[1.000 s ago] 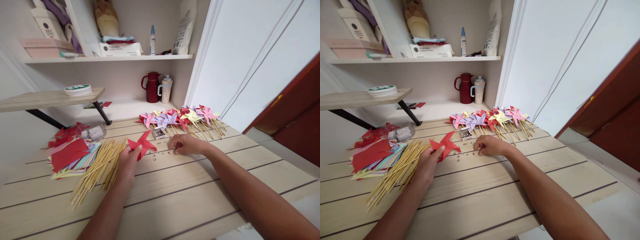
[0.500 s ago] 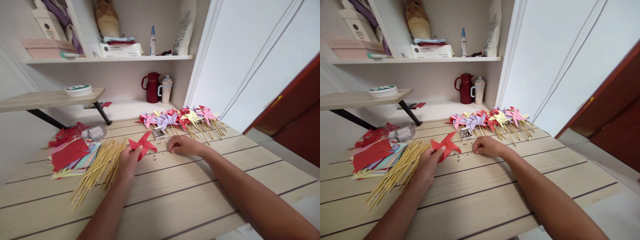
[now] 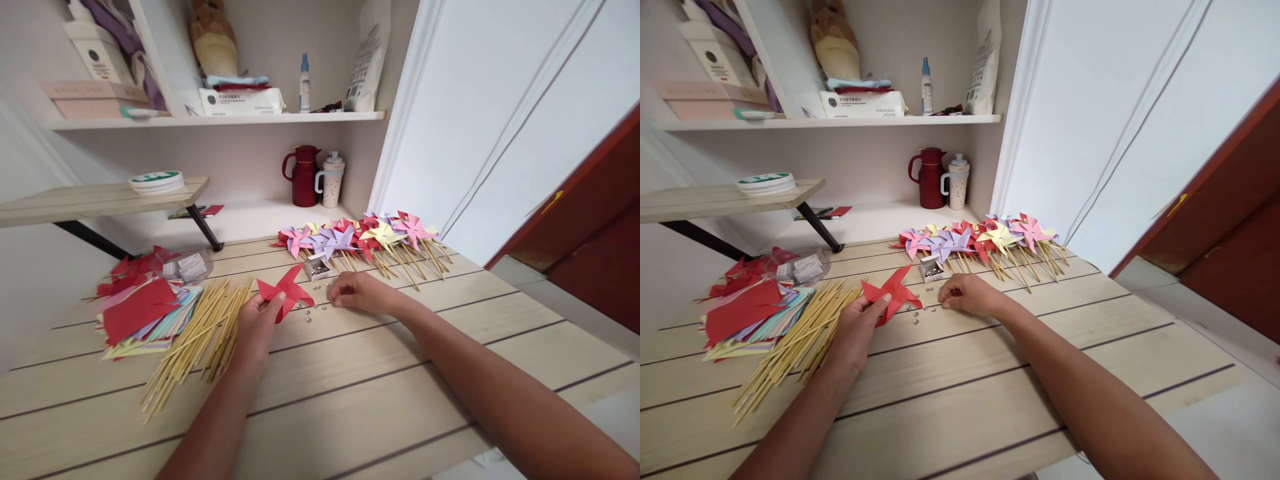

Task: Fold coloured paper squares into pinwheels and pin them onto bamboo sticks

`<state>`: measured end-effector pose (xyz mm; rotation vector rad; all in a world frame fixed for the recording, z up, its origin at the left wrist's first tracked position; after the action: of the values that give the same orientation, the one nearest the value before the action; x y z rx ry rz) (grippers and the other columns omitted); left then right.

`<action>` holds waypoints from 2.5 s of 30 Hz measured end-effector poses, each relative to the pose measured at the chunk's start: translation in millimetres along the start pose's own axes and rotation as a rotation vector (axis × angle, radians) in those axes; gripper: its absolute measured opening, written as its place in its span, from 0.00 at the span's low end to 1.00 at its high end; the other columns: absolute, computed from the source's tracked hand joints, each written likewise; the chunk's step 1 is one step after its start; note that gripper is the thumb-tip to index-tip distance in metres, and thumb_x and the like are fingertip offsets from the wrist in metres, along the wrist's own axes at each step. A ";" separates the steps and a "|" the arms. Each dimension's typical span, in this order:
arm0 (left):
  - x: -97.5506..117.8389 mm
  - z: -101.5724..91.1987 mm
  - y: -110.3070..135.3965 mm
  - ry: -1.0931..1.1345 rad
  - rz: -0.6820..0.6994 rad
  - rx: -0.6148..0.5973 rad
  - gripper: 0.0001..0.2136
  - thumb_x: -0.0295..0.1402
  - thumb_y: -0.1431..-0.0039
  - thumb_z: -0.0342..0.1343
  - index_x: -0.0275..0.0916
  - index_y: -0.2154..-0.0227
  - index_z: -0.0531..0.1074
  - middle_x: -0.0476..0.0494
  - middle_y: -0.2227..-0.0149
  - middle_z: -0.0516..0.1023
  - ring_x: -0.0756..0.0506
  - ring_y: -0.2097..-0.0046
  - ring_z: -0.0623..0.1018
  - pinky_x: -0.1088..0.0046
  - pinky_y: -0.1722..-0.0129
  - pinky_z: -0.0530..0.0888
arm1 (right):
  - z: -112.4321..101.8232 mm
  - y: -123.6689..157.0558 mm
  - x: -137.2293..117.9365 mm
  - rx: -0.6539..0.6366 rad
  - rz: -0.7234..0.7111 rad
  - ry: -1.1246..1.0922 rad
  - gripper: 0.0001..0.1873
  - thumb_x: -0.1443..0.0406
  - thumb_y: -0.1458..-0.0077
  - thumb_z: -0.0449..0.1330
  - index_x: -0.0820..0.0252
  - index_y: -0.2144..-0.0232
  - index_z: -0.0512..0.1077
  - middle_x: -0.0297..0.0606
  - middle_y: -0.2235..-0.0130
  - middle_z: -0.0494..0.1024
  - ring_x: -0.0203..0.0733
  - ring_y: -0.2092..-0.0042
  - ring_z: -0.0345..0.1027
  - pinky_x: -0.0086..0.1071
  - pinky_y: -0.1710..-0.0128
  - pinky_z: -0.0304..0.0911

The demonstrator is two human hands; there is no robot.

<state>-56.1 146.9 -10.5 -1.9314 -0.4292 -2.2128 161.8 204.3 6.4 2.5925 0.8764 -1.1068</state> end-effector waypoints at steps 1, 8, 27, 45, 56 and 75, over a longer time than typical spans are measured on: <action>0.2 -0.1 0.1 -0.006 0.001 0.001 0.14 0.36 0.54 0.66 0.35 0.64 0.80 0.42 0.67 0.84 0.44 0.63 0.81 0.69 0.58 0.73 | 1.2 -0.5 0.4 -0.001 -0.001 -0.004 0.06 0.65 0.48 0.64 0.57 0.66 0.79 0.38 0.61 0.80 0.43 0.60 0.72 0.33 0.61 0.64; 0.0 0.5 0.9 -0.007 -0.003 -0.002 0.15 0.37 0.54 0.66 0.35 0.64 0.80 0.42 0.67 0.84 0.43 0.63 0.81 0.68 0.58 0.73 | 4.3 -3.1 -4.5 0.045 0.015 0.013 0.06 0.68 0.51 0.65 0.58 0.67 0.79 0.36 0.64 0.77 0.39 0.64 0.68 0.31 0.63 0.63; 2.0 0.6 1.9 -0.011 -0.002 0.005 0.13 0.36 0.55 0.66 0.35 0.66 0.81 0.42 0.68 0.84 0.43 0.65 0.81 0.69 0.60 0.74 | -4.5 1.0 8.2 0.028 0.052 -0.009 0.08 0.63 0.52 0.67 0.57 0.67 0.78 0.37 0.62 0.78 0.41 0.62 0.70 0.33 0.61 0.64; -0.8 0.4 0.7 -0.010 -0.005 -0.007 0.13 0.36 0.55 0.66 0.35 0.66 0.81 0.41 0.67 0.84 0.43 0.64 0.81 0.69 0.60 0.74 | -3.5 -0.6 0.1 0.064 0.030 0.067 0.06 0.71 0.54 0.63 0.57 0.71 0.77 0.36 0.64 0.76 0.40 0.64 0.70 0.31 0.63 0.63; 3.2 1.8 3.0 -0.039 -0.007 -0.001 0.13 0.36 0.54 0.65 0.35 0.66 0.81 0.42 0.66 0.84 0.44 0.64 0.81 0.70 0.60 0.73 | -2.9 -0.5 -0.3 0.066 0.032 0.077 0.06 0.70 0.54 0.64 0.57 0.70 0.78 0.37 0.64 0.76 0.42 0.62 0.70 0.32 0.62 0.63; 1.1 1.7 0.1 -0.075 0.014 -0.011 0.14 0.37 0.53 0.65 0.34 0.65 0.80 0.42 0.66 0.85 0.43 0.64 0.81 0.70 0.60 0.73 | -0.1 -1.6 -3.0 0.072 0.024 0.049 0.08 0.73 0.54 0.64 0.57 0.72 0.79 0.36 0.64 0.77 0.41 0.62 0.70 0.32 0.61 0.63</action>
<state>-54.7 147.3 -9.2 -2.0217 -0.4133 -2.1444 159.3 204.3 8.6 2.6914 0.8277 -1.0924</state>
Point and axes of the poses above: each hand's wrist, its own y-axis away from the middle knuckle, its own z-axis out of the palm, x = y × z, the point moved 9 cm from there along -y, towards the middle knuckle
